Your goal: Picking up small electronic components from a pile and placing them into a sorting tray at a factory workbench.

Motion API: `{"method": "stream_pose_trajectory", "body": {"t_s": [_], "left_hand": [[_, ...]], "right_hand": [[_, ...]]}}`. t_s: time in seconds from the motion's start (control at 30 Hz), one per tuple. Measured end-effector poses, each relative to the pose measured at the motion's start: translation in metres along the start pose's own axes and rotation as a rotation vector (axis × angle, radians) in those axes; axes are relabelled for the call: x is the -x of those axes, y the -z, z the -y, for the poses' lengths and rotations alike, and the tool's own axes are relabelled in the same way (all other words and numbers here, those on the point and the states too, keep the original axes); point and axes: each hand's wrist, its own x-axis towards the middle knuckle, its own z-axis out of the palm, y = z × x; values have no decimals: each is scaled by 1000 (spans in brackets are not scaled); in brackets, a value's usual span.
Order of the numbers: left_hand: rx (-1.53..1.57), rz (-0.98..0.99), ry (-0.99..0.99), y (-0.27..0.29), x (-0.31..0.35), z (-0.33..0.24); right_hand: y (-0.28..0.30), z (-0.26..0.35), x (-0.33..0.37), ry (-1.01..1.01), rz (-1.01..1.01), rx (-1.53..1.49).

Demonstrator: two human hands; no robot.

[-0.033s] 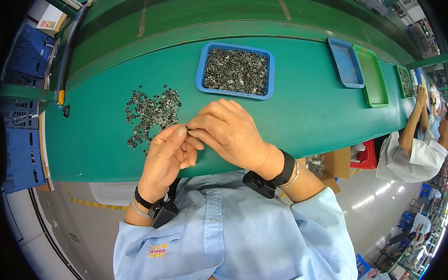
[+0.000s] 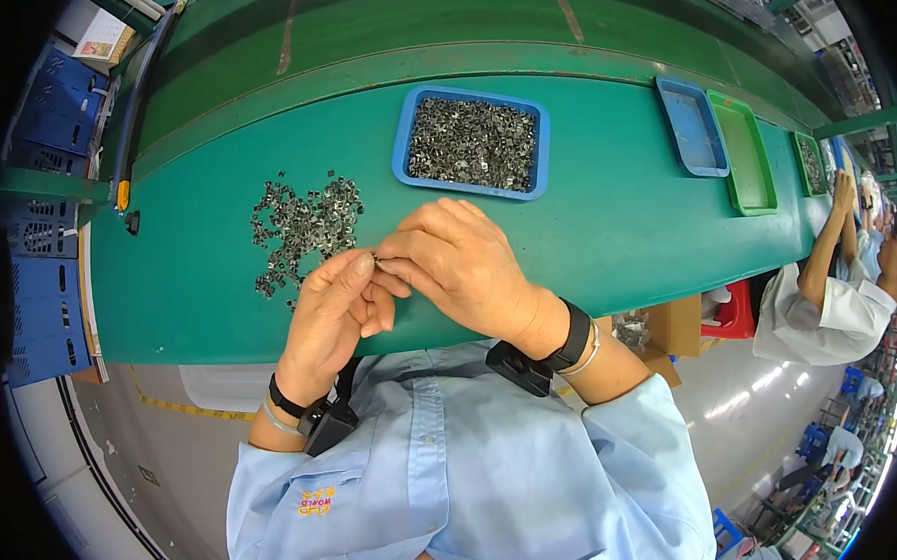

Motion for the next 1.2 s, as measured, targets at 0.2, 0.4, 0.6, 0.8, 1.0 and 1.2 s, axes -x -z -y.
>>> {"method": "stream_pose_trajectory", "body": {"t_s": [0.2, 0.4, 0.6, 0.8, 1.0, 1.2], "left_hand": [[-83, -29, -91, 3, 0, -4], [-23, 17, -52, 4, 1, -8], [104, 75, -34, 8, -2, -7], [97, 39, -72, 4, -1, -5], [42, 7, -122, 0, 0, -3], [-65, -53, -172, -4, 4, 0]], "right_hand": [[3, -1, -10, -61, 55, -166], [9, -11, -25, -71, 212, -257], [5, -17, -31, -81, 292, -411], [1, -18, -25, -149, 259, -552], [1, -17, -20, -135, 240, -504], [-1, -13, -11, -64, 157, -500]]}}
